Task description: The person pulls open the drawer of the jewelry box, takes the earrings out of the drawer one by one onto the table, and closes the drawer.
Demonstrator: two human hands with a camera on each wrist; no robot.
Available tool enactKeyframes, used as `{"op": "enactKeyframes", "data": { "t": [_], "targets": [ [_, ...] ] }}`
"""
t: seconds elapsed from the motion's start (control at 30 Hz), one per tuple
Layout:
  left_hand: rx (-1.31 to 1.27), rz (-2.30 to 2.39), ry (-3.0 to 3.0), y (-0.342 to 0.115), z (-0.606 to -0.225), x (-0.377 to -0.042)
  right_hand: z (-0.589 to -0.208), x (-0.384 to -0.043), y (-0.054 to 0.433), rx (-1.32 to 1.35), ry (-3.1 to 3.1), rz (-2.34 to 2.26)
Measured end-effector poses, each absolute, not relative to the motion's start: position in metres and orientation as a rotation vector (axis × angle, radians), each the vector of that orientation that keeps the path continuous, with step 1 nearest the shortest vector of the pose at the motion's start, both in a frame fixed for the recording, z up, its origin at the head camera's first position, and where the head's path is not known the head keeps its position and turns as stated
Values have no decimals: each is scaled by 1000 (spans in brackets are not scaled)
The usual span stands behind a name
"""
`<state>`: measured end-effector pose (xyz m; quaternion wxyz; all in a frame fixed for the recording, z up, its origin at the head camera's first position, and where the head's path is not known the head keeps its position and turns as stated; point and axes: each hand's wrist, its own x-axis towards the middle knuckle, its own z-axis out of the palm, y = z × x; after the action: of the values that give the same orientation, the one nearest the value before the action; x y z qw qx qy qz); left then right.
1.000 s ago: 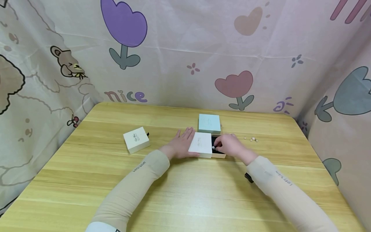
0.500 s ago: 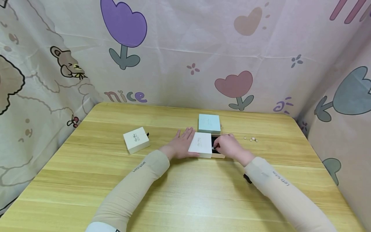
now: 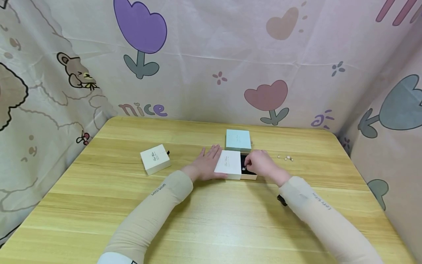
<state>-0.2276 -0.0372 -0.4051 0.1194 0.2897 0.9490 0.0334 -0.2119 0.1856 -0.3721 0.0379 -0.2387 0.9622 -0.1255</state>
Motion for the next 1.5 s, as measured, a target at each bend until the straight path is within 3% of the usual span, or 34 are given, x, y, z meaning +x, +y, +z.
{"op": "enactKeyframes", "data": {
  "t": [0.3,0.63,1.03,1.5],
  "targets": [
    [841,85,2777,-39,-404,-229,-350,-224,208,-567,2900,-614],
    [847,93,2781,-39,-405,-229,-336,-239,258,-356,2980,-566],
    [862,76,2770,-39,-404,-229,-358,-248,323,-107,3018,-519],
    [854,92,2758,-38,-407,-230,-374,-248,340,20,3016,-501]
  ]
}}
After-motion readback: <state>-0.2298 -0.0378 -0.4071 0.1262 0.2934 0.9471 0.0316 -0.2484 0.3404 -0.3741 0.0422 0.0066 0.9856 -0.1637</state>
